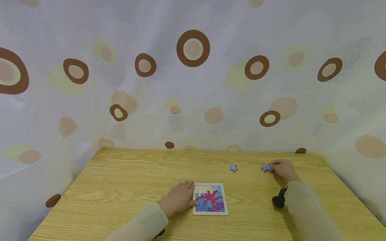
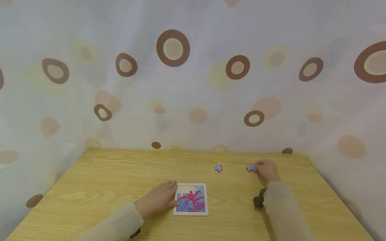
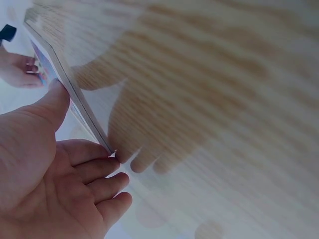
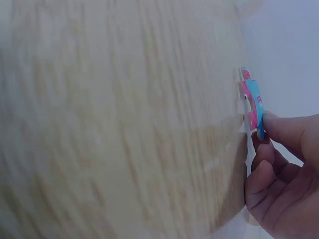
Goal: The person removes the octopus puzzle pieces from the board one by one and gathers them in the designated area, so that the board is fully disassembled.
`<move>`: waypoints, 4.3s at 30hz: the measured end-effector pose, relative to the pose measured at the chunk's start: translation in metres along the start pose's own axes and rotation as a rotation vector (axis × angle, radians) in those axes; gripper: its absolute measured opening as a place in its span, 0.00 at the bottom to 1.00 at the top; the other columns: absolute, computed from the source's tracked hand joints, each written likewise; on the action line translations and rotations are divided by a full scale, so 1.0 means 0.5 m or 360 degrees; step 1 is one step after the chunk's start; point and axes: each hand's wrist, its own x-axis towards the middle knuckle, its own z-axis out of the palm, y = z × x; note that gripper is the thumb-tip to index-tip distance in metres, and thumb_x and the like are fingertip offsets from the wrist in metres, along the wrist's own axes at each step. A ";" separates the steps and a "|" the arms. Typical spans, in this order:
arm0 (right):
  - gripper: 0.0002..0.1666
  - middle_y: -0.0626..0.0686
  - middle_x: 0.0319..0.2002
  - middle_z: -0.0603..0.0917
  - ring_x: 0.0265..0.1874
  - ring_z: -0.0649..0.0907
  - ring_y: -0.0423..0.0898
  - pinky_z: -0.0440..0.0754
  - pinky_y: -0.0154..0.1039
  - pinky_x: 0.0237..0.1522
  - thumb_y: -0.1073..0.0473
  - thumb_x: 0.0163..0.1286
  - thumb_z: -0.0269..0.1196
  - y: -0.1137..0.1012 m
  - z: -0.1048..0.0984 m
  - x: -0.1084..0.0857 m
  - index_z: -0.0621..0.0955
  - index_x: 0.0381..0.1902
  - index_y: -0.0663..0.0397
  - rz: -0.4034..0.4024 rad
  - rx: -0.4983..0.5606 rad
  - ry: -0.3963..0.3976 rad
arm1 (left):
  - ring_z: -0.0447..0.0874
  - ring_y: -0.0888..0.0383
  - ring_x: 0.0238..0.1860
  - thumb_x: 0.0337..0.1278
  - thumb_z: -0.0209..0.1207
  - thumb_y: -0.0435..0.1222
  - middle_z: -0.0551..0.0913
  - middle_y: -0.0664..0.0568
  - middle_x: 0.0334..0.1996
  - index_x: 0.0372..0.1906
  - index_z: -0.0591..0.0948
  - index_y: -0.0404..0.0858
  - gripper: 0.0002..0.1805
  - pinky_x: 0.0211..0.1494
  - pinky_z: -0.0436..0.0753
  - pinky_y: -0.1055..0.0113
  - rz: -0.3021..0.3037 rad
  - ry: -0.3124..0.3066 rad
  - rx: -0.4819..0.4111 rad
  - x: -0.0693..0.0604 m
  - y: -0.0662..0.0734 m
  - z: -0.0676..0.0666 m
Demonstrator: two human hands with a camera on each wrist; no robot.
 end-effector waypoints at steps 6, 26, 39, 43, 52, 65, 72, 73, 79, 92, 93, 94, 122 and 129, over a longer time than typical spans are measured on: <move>0.17 0.60 0.36 0.80 0.29 0.75 0.48 0.74 0.39 0.27 0.62 0.70 0.52 0.007 0.002 0.004 0.78 0.45 0.73 0.0028 -0.0031 0.0051 | 0.58 0.50 0.66 0.60 0.49 0.56 0.63 0.45 0.66 0.67 0.63 0.33 0.39 0.66 0.61 0.61 0.0004 -0.0005 -0.0002 0.000 0.003 -0.002; 0.25 0.72 0.53 0.72 0.46 0.74 0.63 0.76 0.50 0.40 0.54 0.72 0.50 -0.045 0.001 -0.010 0.73 0.55 0.71 -0.0160 -0.0022 0.0017 | 0.59 0.50 0.66 0.59 0.50 0.55 0.63 0.44 0.65 0.66 0.63 0.33 0.38 0.65 0.62 0.60 0.0016 0.0018 -0.0009 0.001 0.001 -0.001; 0.17 0.53 0.33 0.78 0.28 0.77 0.54 0.77 0.41 0.22 0.60 0.66 0.59 -0.190 0.104 -0.061 0.79 0.49 0.67 -0.0606 0.0009 -0.0222 | 0.59 0.50 0.66 0.59 0.51 0.55 0.63 0.44 0.65 0.67 0.63 0.33 0.38 0.66 0.61 0.60 0.0009 0.0008 -0.0035 0.001 0.001 -0.001; 0.17 0.52 0.33 0.77 0.24 0.75 0.47 0.76 0.37 0.21 0.62 0.65 0.61 -0.212 0.140 -0.075 0.79 0.48 0.68 -0.0824 -0.0037 -0.0391 | 0.59 0.50 0.66 0.59 0.50 0.55 0.63 0.45 0.65 0.67 0.63 0.33 0.38 0.66 0.61 0.60 0.0006 0.0011 -0.0032 0.001 0.002 -0.001; 0.11 0.51 0.37 0.76 0.27 0.76 0.43 0.77 0.35 0.30 0.65 0.62 0.63 -0.239 0.201 -0.116 0.81 0.43 0.59 -0.0959 -0.0128 -0.0687 | 0.59 0.50 0.65 0.58 0.51 0.56 0.64 0.45 0.65 0.66 0.64 0.33 0.39 0.65 0.62 0.60 -0.0019 0.0026 -0.0051 0.003 0.004 -0.002; 0.06 0.47 0.29 0.73 0.28 0.71 0.43 0.71 0.35 0.28 0.64 0.59 0.66 -0.261 0.244 -0.136 0.80 0.34 0.53 -0.0938 -0.0267 -0.0755 | 0.59 0.50 0.65 0.58 0.51 0.56 0.64 0.44 0.64 0.66 0.64 0.32 0.39 0.66 0.61 0.61 -0.0026 0.0039 -0.0045 0.003 0.004 0.000; 0.07 0.47 0.28 0.73 0.26 0.70 0.43 0.71 0.35 0.26 0.64 0.57 0.67 -0.261 0.251 -0.136 0.79 0.33 0.54 -0.0940 -0.0267 -0.0733 | 0.60 0.50 0.65 0.58 0.52 0.56 0.65 0.44 0.64 0.66 0.65 0.32 0.39 0.65 0.62 0.61 -0.0028 0.0048 -0.0037 0.005 0.003 0.003; 0.06 0.47 0.28 0.73 0.27 0.70 0.43 0.71 0.35 0.26 0.64 0.57 0.67 -0.261 0.251 -0.136 0.79 0.32 0.54 -0.0940 -0.0268 -0.0733 | 0.60 0.50 0.65 0.58 0.52 0.56 0.65 0.44 0.64 0.65 0.65 0.32 0.39 0.65 0.62 0.61 -0.0027 0.0051 -0.0036 0.006 0.003 0.003; 0.06 0.49 0.30 0.69 0.27 0.69 0.44 0.70 0.35 0.27 0.63 0.58 0.67 -0.261 0.250 -0.141 0.79 0.31 0.52 -0.0961 -0.0289 -0.0691 | 0.60 0.50 0.65 0.58 0.51 0.56 0.65 0.45 0.64 0.66 0.65 0.33 0.39 0.65 0.62 0.61 -0.0027 0.0055 -0.0028 0.006 0.003 0.004; 0.15 0.52 0.36 0.69 0.28 0.70 0.45 0.72 0.34 0.27 0.69 0.58 0.65 -0.258 0.253 -0.151 0.73 0.42 0.62 -0.0892 -0.0224 -0.0544 | 0.60 0.50 0.65 0.58 0.51 0.57 0.64 0.45 0.65 0.66 0.64 0.33 0.39 0.65 0.62 0.61 -0.0017 0.0044 -0.0038 0.005 0.001 0.005; 0.15 0.52 0.37 0.70 0.29 0.71 0.44 0.73 0.34 0.28 0.70 0.58 0.64 -0.257 0.254 -0.151 0.73 0.43 0.63 -0.0871 -0.0202 -0.0537 | 0.60 0.50 0.65 0.58 0.51 0.57 0.64 0.45 0.65 0.66 0.64 0.33 0.39 0.65 0.62 0.61 -0.0016 0.0043 -0.0041 0.005 0.001 0.004; 0.15 0.51 0.37 0.70 0.30 0.71 0.44 0.74 0.34 0.29 0.71 0.59 0.63 -0.256 0.254 -0.151 0.73 0.43 0.63 -0.0847 -0.0184 -0.0528 | 0.60 0.50 0.65 0.58 0.51 0.56 0.64 0.45 0.64 0.66 0.64 0.33 0.39 0.65 0.62 0.61 -0.0015 0.0042 -0.0043 0.005 0.001 0.004; 0.17 0.58 0.35 0.74 0.30 0.80 0.54 0.82 0.46 0.33 0.69 0.68 0.54 -0.194 0.138 -0.104 0.70 0.51 0.77 -0.0398 0.0493 -0.0404 | 0.60 0.50 0.65 0.58 0.51 0.56 0.64 0.44 0.65 0.66 0.64 0.33 0.39 0.65 0.62 0.61 0.0008 0.0027 0.0012 0.004 -0.001 0.000; 0.24 0.57 0.36 0.75 0.32 0.79 0.47 0.82 0.41 0.38 0.66 0.70 0.52 -0.101 0.034 -0.062 0.63 0.57 0.79 -0.0274 0.0586 -0.0256 | 0.59 0.50 0.65 0.60 0.49 0.56 0.63 0.44 0.65 0.66 0.63 0.32 0.39 0.66 0.61 0.61 0.0021 0.0025 -0.0023 0.009 -0.007 0.011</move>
